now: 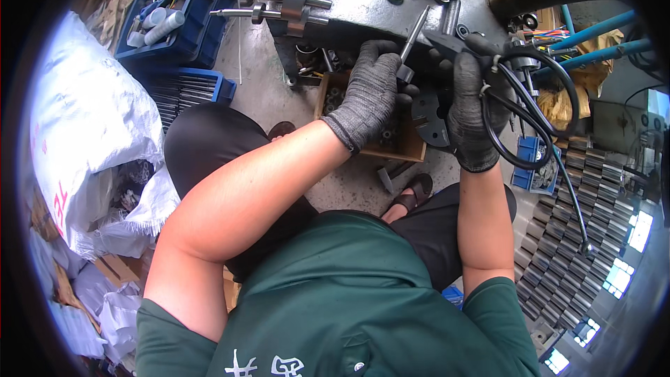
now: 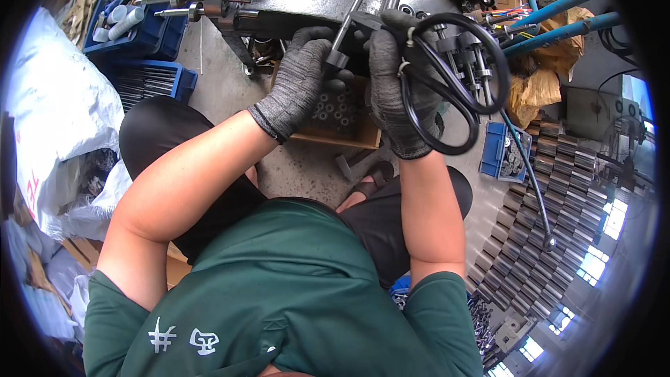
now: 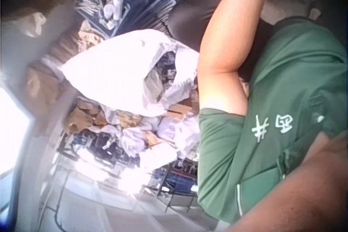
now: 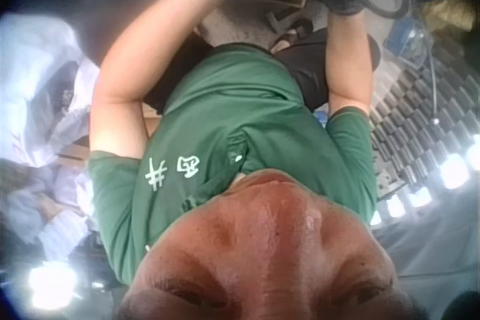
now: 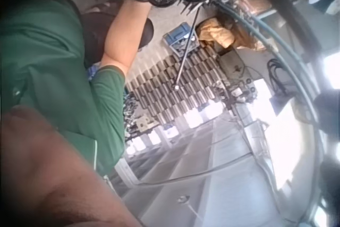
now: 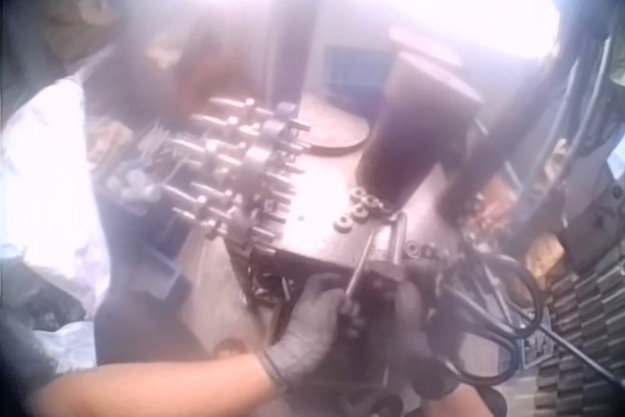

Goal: Using a manual press machine to assemble metal components into a shaft assembly.

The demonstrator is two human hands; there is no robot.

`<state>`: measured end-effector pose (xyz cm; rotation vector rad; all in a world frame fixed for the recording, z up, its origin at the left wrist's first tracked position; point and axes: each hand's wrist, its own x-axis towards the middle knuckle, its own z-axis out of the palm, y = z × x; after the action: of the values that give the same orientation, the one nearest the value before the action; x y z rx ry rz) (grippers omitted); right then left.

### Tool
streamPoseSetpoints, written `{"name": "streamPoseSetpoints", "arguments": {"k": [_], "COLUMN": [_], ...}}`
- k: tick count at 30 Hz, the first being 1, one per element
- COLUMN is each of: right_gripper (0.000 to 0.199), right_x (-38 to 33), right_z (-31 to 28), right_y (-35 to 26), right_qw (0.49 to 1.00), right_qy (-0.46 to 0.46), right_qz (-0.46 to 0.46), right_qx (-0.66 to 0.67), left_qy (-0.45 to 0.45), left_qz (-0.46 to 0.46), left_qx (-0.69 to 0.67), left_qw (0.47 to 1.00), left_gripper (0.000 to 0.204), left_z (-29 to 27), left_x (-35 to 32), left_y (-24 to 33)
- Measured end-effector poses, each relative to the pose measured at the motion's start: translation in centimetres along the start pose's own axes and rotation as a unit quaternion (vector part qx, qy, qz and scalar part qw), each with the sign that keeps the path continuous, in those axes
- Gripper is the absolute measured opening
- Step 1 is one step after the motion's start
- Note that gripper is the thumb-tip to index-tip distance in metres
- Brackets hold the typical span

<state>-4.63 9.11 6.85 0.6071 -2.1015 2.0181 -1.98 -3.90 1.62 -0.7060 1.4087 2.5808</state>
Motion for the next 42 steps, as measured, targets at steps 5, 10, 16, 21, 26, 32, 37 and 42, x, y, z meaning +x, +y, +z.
{"name": "streamPoseSetpoints", "arguments": {"k": [5, 10, 16, 21, 26, 32, 37, 42], "right_gripper": [0.019, 0.019, 0.019, 0.022, 0.019, 0.02, 0.02, 0.02], "right_x": [0.6, 0.1, 0.3, 0.5, -0.4, 0.5, -0.1, 0.2], "right_z": [-1.3, 0.1, -0.6, -1.4, -0.6, -2.0, -0.6, -1.5], "right_y": [1.7, 0.4, 1.1, 2.3, 0.4, 1.7, 0.6, 1.5], "right_qw": [0.971, 1.0, 0.999, 0.996, 1.0, 0.962, 0.998, 0.997], "right_qy": [-0.082, 0.006, 0.003, -0.038, 0.007, -0.07, 0.04, -0.046], "right_qz": [-0.051, -0.025, -0.03, -0.002, 0.012, -0.087, 0.026, -0.005], "right_qx": [-0.216, -0.011, -0.036, -0.082, 0.022, -0.25, 0.041, -0.066], "left_qy": [-0.018, 0.009, 0.022, 0.019, -0.035, -0.036, -0.016, -0.001], "left_qz": [0.028, -0.002, -0.033, -0.078, -0.081, -0.032, -0.031, -0.003], "left_qx": [-0.032, -0.016, -0.032, -0.041, -0.048, -0.012, 0.036, 0.029], "left_qw": [0.999, 1.0, 0.999, 0.996, 0.995, 0.999, 0.999, 1.0], "left_gripper": [0.037, 0.036, 0.034, 0.034, 0.034, 0.037, 0.036, 0.038], "left_z": [0.0, 0.0, -0.2, -1.3, -0.5, 0.0, 0.4, 0.2], "left_x": [-0.2, -0.1, 0.0, 0.8, -0.1, -0.1, -0.2, -0.2], "left_y": [-0.2, -0.1, 0.4, 0.4, 0.5, 0.2, 0.2, 0.0]}}
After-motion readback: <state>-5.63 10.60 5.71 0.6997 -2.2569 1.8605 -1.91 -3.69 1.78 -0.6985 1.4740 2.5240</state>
